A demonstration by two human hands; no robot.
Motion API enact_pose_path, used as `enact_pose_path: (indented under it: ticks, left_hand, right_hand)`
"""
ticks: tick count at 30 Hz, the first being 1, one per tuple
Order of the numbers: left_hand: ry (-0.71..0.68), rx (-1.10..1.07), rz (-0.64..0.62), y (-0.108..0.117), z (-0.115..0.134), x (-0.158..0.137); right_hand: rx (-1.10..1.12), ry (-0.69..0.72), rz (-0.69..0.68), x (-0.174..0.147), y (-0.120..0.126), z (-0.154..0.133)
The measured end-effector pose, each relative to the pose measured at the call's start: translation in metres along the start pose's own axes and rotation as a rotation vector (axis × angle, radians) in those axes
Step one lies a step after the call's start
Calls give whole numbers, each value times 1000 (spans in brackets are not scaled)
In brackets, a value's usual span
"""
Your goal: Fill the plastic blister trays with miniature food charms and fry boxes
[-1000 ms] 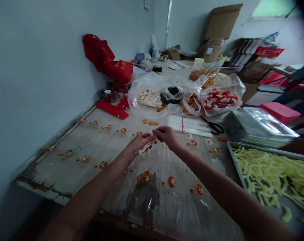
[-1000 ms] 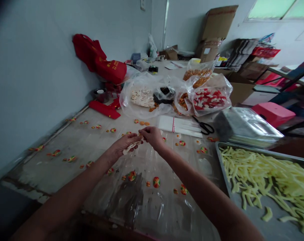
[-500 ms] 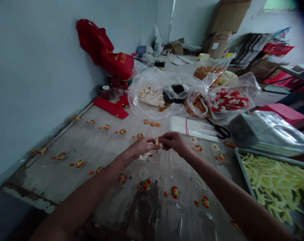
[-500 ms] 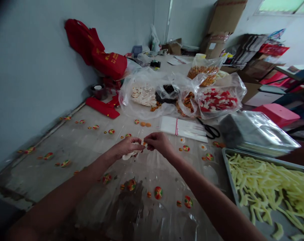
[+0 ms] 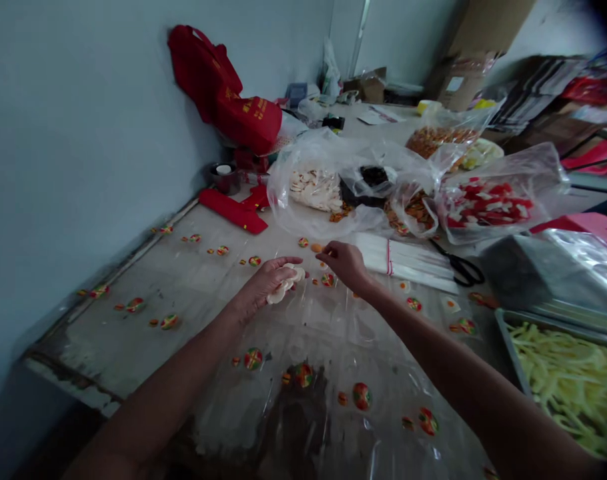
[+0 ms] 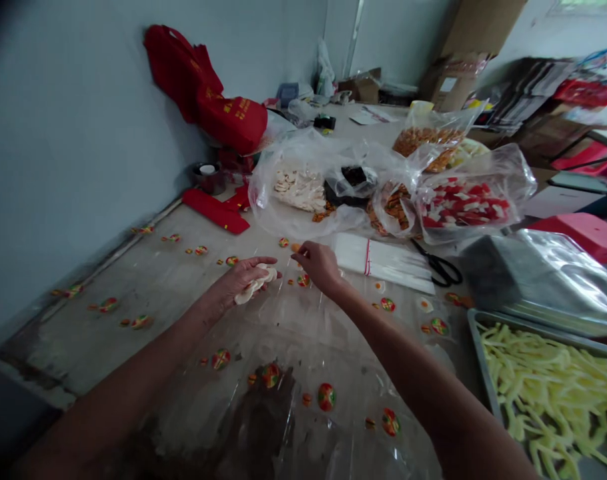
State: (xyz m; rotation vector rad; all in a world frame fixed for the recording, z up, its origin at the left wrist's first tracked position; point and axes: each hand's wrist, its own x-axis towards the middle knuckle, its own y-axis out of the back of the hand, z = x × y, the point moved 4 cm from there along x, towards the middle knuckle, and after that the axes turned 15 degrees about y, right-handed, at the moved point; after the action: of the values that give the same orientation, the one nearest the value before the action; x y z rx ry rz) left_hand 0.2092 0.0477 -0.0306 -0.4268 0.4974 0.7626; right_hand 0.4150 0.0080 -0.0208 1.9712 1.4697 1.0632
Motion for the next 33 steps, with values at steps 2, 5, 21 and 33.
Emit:
enact_pose_path:
  ticks: [2, 5, 21, 33]
  left_hand:
    - [5, -8, 36, 1, -2, 2]
    - [10, -23, 78, 1, -3, 3]
    - [68, -358, 223, 47, -7, -32]
    - [-16, -372, 355, 83, -5, -29]
  right_hand:
    - [200, 70, -80, -8, -1, -18]
    - [442, 107, -177, -17, -9, -41]
    - [292, 99, 65, 0, -18, -34]
    - [-700, 683, -595, 28, -86, -92]
